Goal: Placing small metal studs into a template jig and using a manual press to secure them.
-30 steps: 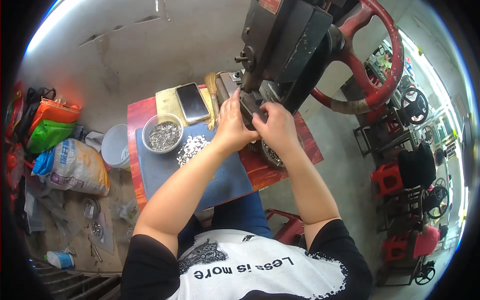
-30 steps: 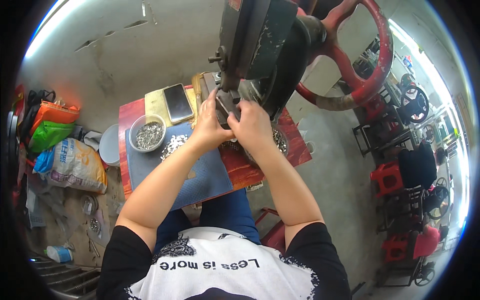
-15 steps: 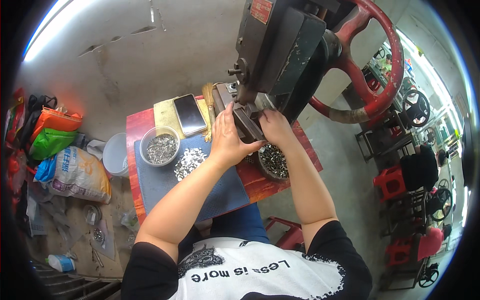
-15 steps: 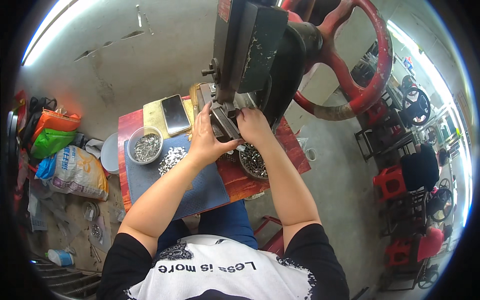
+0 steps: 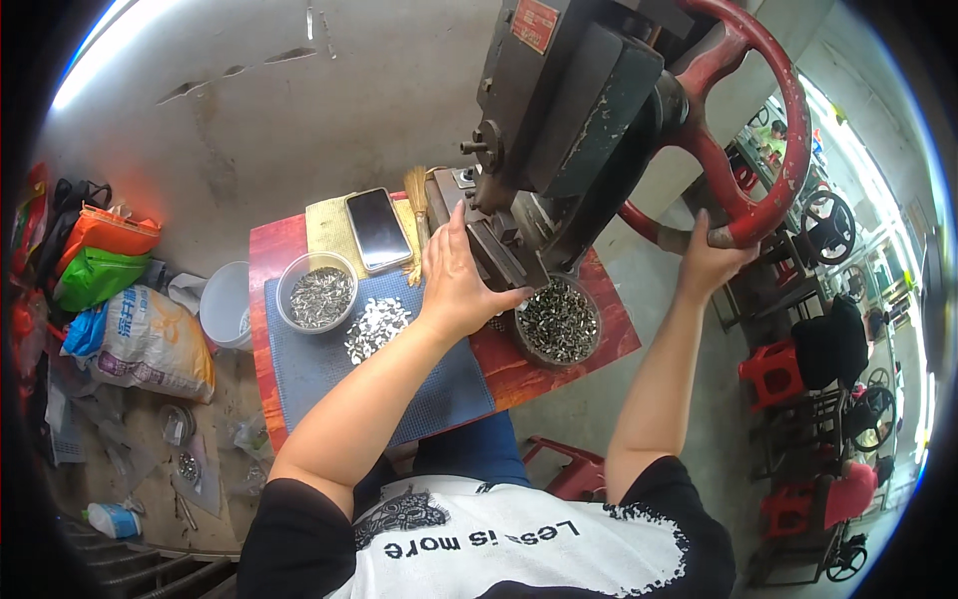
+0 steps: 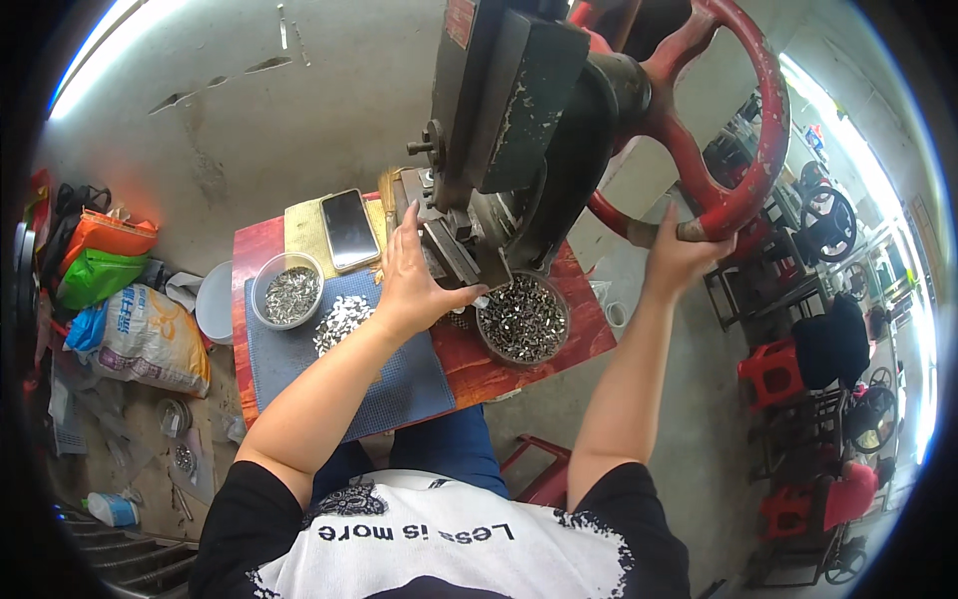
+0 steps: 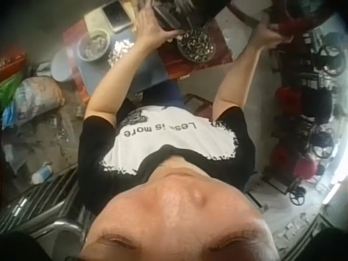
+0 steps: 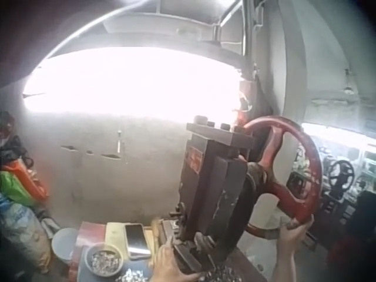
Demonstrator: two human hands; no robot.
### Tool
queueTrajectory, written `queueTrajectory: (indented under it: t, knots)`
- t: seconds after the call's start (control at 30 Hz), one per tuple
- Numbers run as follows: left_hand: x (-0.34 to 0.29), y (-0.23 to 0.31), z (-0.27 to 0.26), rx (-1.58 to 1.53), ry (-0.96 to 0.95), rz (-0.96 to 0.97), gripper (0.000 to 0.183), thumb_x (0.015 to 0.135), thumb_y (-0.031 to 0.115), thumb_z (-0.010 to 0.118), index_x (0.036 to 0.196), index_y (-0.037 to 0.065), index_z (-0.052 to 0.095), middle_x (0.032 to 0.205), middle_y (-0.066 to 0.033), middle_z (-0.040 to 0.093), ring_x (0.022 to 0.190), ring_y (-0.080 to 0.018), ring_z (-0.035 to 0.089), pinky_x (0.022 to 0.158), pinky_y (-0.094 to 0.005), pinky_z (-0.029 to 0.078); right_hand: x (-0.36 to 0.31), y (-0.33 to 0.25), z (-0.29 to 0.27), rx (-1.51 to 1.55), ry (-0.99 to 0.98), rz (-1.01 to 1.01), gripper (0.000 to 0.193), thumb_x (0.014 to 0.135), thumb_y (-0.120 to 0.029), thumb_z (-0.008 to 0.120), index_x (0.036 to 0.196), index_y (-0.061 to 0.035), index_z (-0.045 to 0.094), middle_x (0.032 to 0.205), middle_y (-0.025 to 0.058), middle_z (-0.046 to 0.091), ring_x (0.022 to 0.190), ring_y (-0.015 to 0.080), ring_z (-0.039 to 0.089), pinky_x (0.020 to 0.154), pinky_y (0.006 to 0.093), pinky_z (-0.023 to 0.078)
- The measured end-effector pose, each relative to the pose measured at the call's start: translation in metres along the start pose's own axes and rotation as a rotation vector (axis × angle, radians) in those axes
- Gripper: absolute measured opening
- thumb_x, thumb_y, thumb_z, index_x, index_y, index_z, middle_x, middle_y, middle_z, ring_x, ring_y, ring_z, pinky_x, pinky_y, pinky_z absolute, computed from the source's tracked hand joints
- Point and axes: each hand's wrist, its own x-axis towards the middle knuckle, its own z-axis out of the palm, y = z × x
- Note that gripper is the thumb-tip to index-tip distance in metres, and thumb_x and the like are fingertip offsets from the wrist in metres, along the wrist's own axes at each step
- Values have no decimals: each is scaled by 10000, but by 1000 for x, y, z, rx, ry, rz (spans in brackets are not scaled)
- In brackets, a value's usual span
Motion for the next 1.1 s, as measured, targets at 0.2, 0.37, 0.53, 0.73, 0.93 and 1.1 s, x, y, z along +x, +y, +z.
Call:
queueTrajectory:
  t: [0.2,0.37,0.53,0.73,0.93,1.1]
  knots:
    - [6,-1,-10,-24,-53,-12,1405,541,431,954,1560,-16,97,1441,-233,404,1414,-385,330,1214,-523,154,34,23,-10,213,-186,89,686,793,-69,751,1329,42,336,1162,261,576,954,362,690,805,436,570]
    - [35,-31,-11,-81,-93,-6,1482,518,451,959,1582,-16,40,1432,-227,450,1409,-364,384,1226,-549,118,119,-18,-18,176,-357,-17,503,791,4,689,1221,29,429,870,147,624,565,218,657,529,340,552]
    - [66,-45,-1,-84,-148,7,1499,504,489,956,1584,-18,47,1479,-258,432,1425,-384,381,1225,-552,132,164,-32,-21,428,-569,260,399,816,-26,735,1159,1,532,822,85,634,569,166,609,528,306,501]
    - [69,-43,7,-107,-160,21,1495,512,509,947,1576,-43,53,1470,-247,456,1428,-377,380,1228,-545,134,109,-1,-20,514,-268,255,329,822,-20,765,1100,15,593,830,76,650,588,153,623,543,295,521]
    - [66,-42,0,-126,-170,-7,1484,517,503,945,1569,-60,62,1445,-242,471,1422,-372,383,1230,-530,135,26,18,9,668,-61,266,471,821,14,689,1242,64,484,810,115,648,563,189,654,505,322,551]
    - [15,-18,-11,-57,-153,21,1468,533,477,941,1559,-79,50,1460,-264,415,1423,-390,356,1232,-519,122,49,-5,-4,605,-125,355,367,814,55,668,1140,50,500,818,120,645,551,198,638,531,339,571]
